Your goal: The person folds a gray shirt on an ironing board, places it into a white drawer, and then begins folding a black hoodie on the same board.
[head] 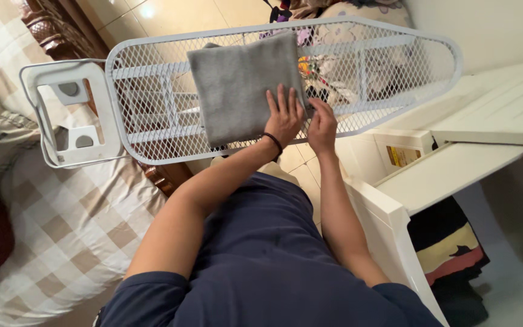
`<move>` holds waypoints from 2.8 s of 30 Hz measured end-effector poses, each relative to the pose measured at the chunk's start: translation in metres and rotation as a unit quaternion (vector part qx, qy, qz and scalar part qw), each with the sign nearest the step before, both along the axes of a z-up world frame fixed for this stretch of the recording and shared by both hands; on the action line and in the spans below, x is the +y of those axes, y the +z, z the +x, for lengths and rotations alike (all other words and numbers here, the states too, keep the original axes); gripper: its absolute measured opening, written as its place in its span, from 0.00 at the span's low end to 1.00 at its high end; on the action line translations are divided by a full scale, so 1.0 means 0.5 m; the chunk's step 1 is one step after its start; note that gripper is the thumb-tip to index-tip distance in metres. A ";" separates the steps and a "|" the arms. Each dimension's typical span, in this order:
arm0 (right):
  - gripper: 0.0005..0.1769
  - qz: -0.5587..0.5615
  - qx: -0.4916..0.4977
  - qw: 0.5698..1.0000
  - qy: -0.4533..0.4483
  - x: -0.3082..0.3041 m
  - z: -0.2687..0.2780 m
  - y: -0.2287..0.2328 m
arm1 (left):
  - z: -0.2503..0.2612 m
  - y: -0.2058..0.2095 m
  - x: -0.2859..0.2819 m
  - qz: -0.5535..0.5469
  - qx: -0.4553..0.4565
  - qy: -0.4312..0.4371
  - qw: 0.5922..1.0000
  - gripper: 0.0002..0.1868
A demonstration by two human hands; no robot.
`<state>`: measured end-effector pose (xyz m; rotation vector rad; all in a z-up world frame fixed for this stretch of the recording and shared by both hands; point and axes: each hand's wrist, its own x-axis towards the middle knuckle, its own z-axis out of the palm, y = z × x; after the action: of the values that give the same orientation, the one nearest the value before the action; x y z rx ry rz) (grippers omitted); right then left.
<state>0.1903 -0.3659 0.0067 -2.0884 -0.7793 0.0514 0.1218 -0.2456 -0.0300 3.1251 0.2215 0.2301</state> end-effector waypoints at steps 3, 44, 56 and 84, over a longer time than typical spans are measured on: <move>0.19 0.019 -0.008 1.000 -0.011 0.001 -0.011 0.002 | 0.010 0.037 0.024 -0.038 -0.011 0.015 0.999 0.20; 0.24 -0.074 0.059 0.995 -0.037 0.194 -0.017 0.002 | -0.337 -0.023 0.379 -0.337 -0.142 0.417 0.832 0.17; 0.24 0.167 0.349 0.920 0.061 0.203 0.058 -0.028 | -0.302 0.034 0.426 -0.400 -0.165 0.412 0.802 0.25; 0.15 0.104 0.342 0.934 0.018 0.307 0.164 -0.097 | -0.222 -0.107 0.542 -0.888 -0.156 0.265 0.343 0.26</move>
<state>0.2726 -0.2123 -0.0419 -1.6814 -0.3687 0.6524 0.0106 0.0256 -0.0837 0.6500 0.7358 0.2460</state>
